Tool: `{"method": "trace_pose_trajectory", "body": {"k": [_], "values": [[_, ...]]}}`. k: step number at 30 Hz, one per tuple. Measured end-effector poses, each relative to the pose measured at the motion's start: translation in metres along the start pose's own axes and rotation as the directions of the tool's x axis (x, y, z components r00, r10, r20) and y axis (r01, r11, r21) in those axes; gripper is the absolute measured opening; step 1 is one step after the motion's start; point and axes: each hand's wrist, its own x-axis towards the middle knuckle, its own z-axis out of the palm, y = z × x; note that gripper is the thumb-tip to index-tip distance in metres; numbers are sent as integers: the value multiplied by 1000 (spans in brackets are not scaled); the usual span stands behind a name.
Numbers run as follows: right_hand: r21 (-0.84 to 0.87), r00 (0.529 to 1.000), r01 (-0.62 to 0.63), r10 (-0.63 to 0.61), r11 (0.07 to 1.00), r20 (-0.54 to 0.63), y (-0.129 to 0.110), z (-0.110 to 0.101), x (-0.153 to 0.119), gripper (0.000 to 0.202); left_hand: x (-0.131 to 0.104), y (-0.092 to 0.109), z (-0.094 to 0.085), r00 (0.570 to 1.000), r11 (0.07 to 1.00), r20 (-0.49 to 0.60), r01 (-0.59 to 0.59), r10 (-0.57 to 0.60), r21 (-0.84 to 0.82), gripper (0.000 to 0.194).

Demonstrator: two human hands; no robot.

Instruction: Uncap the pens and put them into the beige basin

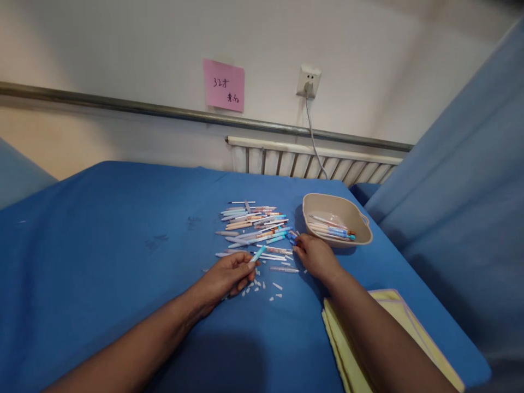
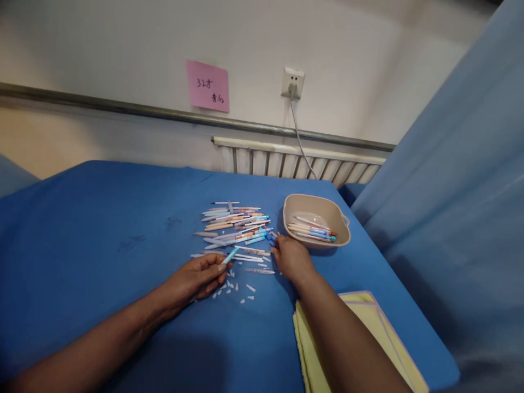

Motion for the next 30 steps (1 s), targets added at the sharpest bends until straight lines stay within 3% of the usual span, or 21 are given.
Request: {"method": "trace_pose_trajectory", "body": {"k": [7, 10, 12, 15, 19, 26, 30], "values": [[-82, 997, -67, 64, 994, -34, -12, 7, 9, 18, -1, 1, 1, 998, 998, -1, -64, 64, 26, 35], [-33, 995, -6, 3, 999, -98, -10, 8, 7, 17, -3, 4, 2, 994, 991, -32, -102, 105, 88, 34], [97, 985, 88, -72, 991, -159, -10, 8, 3, 15, -4, 5, 3, 989, 982, -56, -126, 135, 139, 33], [403, 969, 222, -155, 888, -191, -16, 8, -6, 11, -5, 4, 3, 984, 968, -68, -151, 167, 199, 32], [670, 970, 243, -184, 701, -159, -32, 5, -19, 10, -4, 0, 1, 978, 953, -33, -192, 205, 234, 29], [872, 978, 179, -179, 455, -107, -36, 6, -19, 20, -4, -1, 1, 979, 953, -22, -193, 203, 234, 27], [894, 985, 149, -144, 423, -96, -34, 0, -18, 25, -5, 1, 3, 980, 951, -11, -192, 201, 244, 27]]}}
